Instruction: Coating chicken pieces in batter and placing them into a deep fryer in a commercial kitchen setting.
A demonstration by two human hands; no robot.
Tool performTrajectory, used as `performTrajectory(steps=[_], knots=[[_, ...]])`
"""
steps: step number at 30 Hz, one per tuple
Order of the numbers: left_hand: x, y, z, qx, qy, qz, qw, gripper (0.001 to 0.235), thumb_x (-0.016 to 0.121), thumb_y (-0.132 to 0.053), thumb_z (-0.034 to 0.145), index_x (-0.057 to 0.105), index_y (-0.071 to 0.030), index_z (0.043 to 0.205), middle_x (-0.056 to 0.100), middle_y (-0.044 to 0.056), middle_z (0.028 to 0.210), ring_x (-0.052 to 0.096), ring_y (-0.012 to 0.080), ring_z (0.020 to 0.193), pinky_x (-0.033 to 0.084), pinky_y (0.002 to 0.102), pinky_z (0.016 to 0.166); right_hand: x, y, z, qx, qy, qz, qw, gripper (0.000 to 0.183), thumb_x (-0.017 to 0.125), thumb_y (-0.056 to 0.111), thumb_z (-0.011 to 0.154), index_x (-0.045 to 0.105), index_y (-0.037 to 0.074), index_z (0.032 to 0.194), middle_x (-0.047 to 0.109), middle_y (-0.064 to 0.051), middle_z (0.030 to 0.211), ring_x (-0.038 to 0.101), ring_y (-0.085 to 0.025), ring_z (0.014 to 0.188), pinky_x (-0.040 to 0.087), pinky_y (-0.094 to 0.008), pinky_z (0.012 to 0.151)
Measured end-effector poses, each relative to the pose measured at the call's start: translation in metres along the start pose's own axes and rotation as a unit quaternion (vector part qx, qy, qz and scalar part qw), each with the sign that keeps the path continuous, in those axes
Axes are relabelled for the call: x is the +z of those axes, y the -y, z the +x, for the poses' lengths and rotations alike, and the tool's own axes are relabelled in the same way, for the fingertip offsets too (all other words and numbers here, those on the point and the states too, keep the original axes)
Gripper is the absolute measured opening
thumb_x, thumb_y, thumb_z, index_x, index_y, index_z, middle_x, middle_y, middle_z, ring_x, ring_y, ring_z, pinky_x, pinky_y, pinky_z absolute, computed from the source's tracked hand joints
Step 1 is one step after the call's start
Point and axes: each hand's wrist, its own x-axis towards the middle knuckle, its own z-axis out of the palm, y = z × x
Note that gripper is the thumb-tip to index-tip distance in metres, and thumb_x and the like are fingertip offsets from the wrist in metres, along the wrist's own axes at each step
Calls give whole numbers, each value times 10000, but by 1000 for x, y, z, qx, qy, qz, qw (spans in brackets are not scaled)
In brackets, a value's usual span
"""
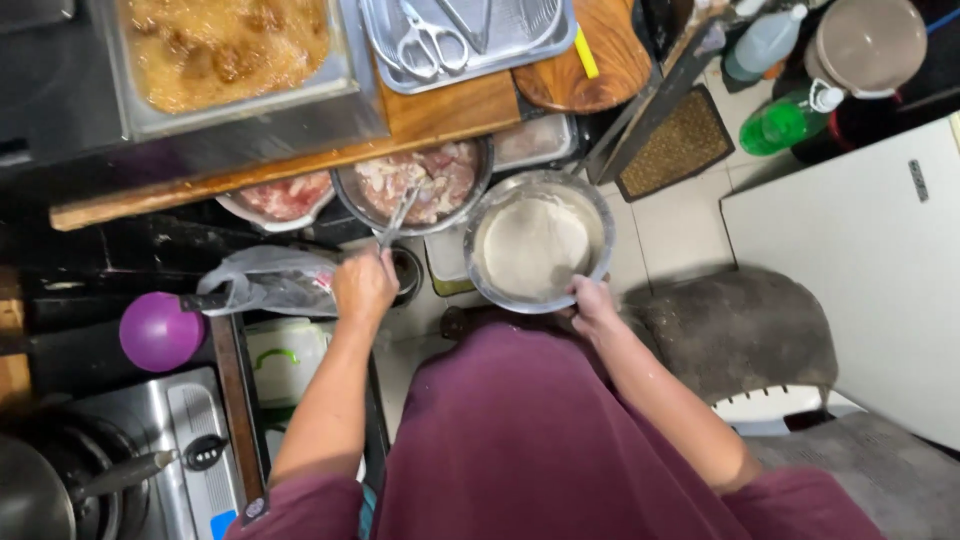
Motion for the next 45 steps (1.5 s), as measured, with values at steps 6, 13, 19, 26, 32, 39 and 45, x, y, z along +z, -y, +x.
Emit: performTrajectory(steps=[6,13,19,26,32,39,45], knots=[[-14,-10,-3,24,-28,-11,999,352,523,-336,1050,716,-74,915,725,172,742,761,388,784,599,532,728,-23,-94,115,-17,22,10,1000,637,553,-56,726,381,-141,1334,385,-297,1236,565,-408,985,481,-608,620],[4,-2,-3,4,-35,24,999,329,524,-405,1022,719,-141,1003,740,143,784,766,353,773,601,517,770,-9,-82,93,-2,26,-9,1000,948,569,-58,679,156,59,1525,327,-297,1398,525,-480,1078,514,-679,641],[-1,-1,-6,-3,-20,29,999,316,536,-369,1010,721,-114,989,740,164,763,762,378,759,590,524,731,-11,-94,108,4,32,-7,999,928,568,-58,654,206,70,1499,342,-296,1416,516,-505,1111,533,-712,656],[-1,7,-6,-17,4,33,999,348,519,-404,1008,734,-131,999,740,165,758,765,395,770,592,532,745,-15,-111,140,-4,49,0,999,898,565,-61,670,214,58,1488,338,-304,1402,553,-521,1068,559,-698,626],[-6,2,1,-25,24,29,999,340,519,-386,1007,748,-138,977,751,140,769,772,381,796,596,524,738,1,-73,98,0,36,6,999,778,559,-64,697,297,-97,1429,351,-344,1405,580,-503,1044,539,-693,604],[-12,2,3,-36,54,41,997,379,517,-393,1000,768,-115,948,765,165,782,773,396,823,597,532,764,4,-60,86,-4,22,15,1000,701,562,-80,664,374,-177,1333,394,-378,1321,577,-546,1039,530,-711,604],[-83,-47,-3,2,48,2,999,359,543,-365,1018,757,-81,1062,755,223,832,756,452,831,582,584,776,10,-55,82,-18,5,23,1000,783,582,-90,690,302,-137,1419,346,-391,1383,510,-580,1153,502,-755,656]])
